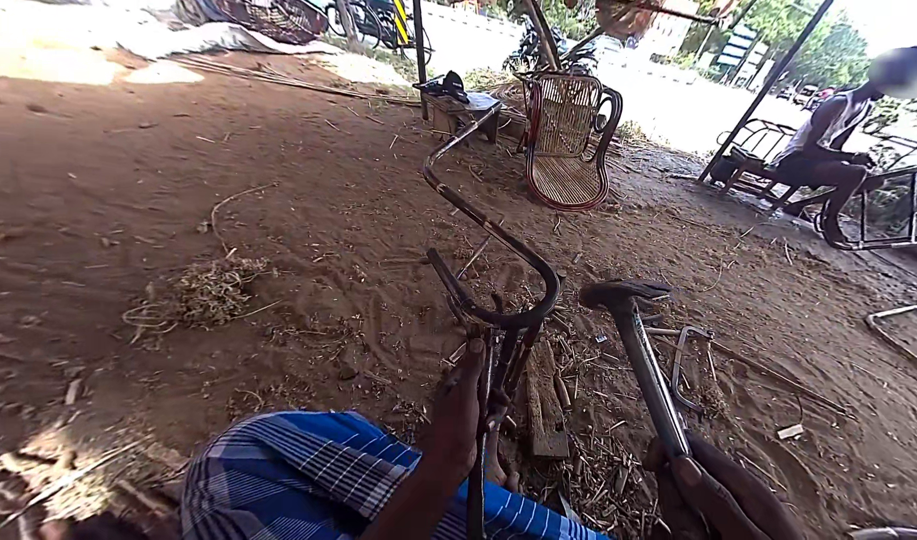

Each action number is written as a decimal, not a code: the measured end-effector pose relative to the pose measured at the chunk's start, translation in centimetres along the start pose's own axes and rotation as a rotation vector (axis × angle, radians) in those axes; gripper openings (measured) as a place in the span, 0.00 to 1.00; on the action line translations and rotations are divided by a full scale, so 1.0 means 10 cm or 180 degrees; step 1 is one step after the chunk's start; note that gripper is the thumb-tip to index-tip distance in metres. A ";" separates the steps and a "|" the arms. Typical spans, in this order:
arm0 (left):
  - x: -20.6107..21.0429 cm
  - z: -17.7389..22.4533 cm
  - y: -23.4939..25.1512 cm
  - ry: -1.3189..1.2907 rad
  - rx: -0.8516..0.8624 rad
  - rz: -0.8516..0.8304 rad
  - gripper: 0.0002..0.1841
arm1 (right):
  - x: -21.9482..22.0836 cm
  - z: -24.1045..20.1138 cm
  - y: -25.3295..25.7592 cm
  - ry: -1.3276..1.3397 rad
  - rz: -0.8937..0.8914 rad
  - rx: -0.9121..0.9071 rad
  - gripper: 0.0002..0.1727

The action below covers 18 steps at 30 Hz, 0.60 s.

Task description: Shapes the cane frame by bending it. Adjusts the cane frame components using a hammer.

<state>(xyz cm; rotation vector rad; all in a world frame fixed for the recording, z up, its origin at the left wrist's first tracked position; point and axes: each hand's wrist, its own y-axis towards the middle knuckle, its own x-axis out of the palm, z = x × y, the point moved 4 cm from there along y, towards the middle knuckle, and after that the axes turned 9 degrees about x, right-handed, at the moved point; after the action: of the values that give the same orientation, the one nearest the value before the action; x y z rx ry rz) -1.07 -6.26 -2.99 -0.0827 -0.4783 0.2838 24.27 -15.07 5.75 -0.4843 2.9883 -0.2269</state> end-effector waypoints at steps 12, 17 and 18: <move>0.31 0.04 0.44 0.0528 0.0746 0.0277 0.33 | 0.06 -0.07 0.36 -0.0408 0.0168 0.0183 0.24; 0.32 0.02 0.46 0.0513 0.0599 0.0136 0.34 | 0.04 -0.02 0.59 -0.0753 0.0032 0.0716 0.28; 0.32 0.02 0.48 0.0415 0.0578 0.0143 0.33 | 0.06 -0.09 0.57 -0.0758 0.0083 0.0623 0.28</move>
<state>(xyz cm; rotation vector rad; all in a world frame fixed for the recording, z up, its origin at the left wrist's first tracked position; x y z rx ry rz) 0.37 -0.75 -2.06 0.0647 -0.3198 0.3623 21.88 -9.77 5.64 -0.4179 2.7043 -0.4227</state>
